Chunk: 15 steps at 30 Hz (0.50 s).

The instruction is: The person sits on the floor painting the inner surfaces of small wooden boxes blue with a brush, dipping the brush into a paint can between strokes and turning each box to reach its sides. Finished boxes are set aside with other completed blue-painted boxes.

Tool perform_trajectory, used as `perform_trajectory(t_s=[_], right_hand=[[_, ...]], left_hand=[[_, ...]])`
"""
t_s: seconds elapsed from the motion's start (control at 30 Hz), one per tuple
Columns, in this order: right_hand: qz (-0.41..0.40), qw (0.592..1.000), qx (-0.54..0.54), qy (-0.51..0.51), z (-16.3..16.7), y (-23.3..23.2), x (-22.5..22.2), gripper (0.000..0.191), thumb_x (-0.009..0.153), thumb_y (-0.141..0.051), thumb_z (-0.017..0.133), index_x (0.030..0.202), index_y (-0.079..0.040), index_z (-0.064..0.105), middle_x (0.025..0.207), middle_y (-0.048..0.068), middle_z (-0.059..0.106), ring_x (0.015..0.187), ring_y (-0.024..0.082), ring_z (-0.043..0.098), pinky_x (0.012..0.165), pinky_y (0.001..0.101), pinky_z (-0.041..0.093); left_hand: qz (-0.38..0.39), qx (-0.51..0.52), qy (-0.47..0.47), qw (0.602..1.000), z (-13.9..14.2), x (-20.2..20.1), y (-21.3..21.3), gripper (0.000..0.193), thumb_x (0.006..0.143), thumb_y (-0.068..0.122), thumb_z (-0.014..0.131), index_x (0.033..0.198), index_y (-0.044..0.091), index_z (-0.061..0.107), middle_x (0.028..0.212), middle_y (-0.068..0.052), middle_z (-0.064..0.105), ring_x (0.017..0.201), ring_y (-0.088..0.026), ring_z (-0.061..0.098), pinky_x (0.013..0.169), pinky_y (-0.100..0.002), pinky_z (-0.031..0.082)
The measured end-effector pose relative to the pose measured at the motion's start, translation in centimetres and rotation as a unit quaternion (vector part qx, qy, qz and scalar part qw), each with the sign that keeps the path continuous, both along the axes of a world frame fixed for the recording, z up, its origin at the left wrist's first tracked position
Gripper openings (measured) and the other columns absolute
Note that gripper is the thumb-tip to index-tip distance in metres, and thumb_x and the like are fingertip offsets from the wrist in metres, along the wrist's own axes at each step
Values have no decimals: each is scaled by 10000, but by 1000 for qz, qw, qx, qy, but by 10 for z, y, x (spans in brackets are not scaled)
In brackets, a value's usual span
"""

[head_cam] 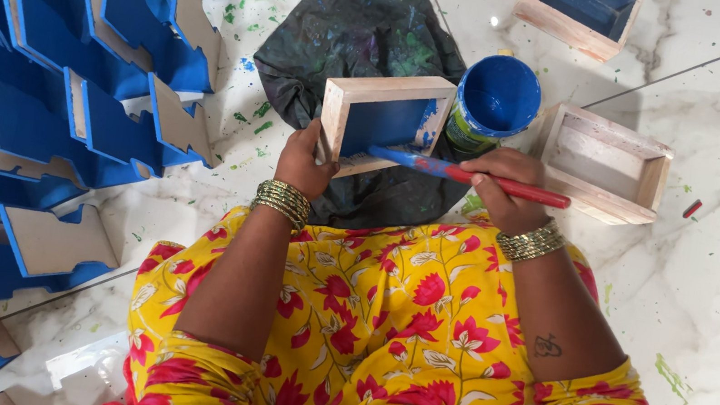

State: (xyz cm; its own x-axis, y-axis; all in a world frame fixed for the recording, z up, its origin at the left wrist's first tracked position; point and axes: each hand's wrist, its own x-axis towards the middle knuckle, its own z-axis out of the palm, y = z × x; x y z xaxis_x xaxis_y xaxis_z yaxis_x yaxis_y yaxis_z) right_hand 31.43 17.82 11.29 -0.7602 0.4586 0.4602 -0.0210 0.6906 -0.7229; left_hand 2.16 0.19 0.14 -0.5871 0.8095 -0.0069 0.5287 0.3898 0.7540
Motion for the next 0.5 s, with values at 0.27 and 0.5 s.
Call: perform_trajectory(t_s=[0.27,0.5], right_hand=[[-105,991,36,-73,-6,9,-10,138,900,-122,695,973,-28,763,905,140,751,849,273,737,764,372,575],[-69,989,133,-18,4,-2,-1,121,888,-94,701,990,-52,751,899,140,737,835,282,716,759,394,567]], left_hand=[[-7,25,-16,1000,4,-4,-1,833,678,88,879,1408,1,488,1152,-242,633,1034,-390,660,882,-426,557],[5,46,-32,998,9,-4,-1,704,682,58,868,1307,-22,553,1080,-237,684,973,-387,698,833,-421,571]])
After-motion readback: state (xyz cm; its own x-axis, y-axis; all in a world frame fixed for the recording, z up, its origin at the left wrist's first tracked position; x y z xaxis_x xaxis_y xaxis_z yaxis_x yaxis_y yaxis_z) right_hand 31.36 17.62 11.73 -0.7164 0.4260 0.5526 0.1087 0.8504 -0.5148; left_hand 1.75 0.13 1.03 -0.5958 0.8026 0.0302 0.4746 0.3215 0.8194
